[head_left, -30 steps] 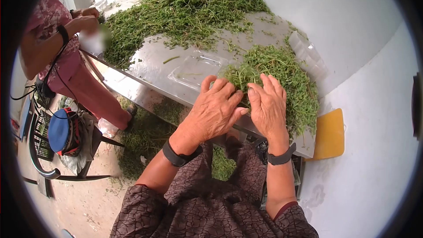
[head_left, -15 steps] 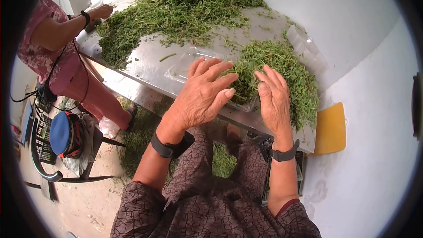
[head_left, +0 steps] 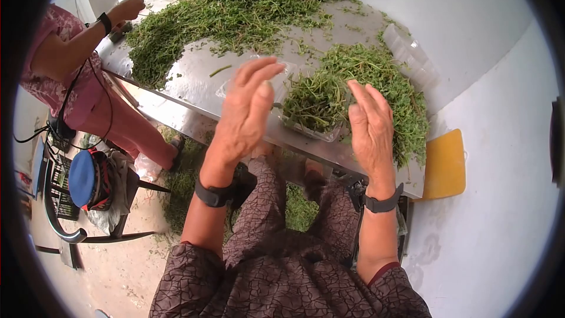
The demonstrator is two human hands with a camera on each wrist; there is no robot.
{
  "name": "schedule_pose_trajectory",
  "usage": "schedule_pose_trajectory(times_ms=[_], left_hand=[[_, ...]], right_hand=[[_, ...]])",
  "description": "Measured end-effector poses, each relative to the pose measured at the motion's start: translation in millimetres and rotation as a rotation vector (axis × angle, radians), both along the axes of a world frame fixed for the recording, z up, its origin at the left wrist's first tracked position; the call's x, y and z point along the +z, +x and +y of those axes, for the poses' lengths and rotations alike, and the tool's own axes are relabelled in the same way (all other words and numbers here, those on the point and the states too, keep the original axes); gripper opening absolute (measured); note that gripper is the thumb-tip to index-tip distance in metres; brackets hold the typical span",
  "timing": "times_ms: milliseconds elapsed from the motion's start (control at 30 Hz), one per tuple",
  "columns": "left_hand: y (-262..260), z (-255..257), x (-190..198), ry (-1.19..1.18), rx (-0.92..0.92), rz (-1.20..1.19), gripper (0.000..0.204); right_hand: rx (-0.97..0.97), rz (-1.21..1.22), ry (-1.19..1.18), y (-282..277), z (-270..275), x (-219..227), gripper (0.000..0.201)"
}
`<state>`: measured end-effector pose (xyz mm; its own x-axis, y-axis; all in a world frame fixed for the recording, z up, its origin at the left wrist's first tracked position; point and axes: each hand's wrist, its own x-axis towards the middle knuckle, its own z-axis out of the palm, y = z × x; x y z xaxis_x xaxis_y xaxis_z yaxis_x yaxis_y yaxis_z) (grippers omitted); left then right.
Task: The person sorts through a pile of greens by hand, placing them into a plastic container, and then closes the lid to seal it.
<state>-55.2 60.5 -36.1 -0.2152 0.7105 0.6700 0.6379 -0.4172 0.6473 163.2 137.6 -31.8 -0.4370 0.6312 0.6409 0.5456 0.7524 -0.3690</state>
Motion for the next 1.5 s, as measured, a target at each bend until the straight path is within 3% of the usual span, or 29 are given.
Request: schedule_pose_trajectory(times_ms=[133,233,400,467,800,1033,1133,1333,1500], left_hand=[[-9,-25,-5,-0.025,0.050,-0.046,0.040],[-9,-35,-20,-0.011,0.081,0.199,0.037],[3,-41,-37,-0.037,0.094,0.312,0.037],[9,-41,-38,-0.059,0.171,0.348,0.035],[17,-23,-19,-0.120,0.114,0.521,0.035],[27,-23,-21,-0.031,0.149,0.534,0.036],[31,-20,-23,-0.008,0.078,0.537,0.037],[39,-11,-23,-0.048,0.024,0.535,0.037],[39,-9,-24,-0.065,0.003,0.503,0.038]], right_hand=[[0.027,0.068,-0.062,15,-11,-3,0.044],[0.026,0.043,-0.053,19,-23,-11,0.044],[0.073,-0.020,-0.011,17,-38,-17,0.045],[0.082,-0.016,-0.022,15,-43,-20,0.046],[0.116,-0.100,0.034,9,-45,-22,0.038],[0.088,-0.029,0.007,23,-41,-22,0.036],[0.086,-0.024,0.025,24,-35,-13,0.037],[0.143,-0.116,0.082,7,-21,3,0.037],[0.057,-0.242,0.129,-7,-9,4,0.036]])
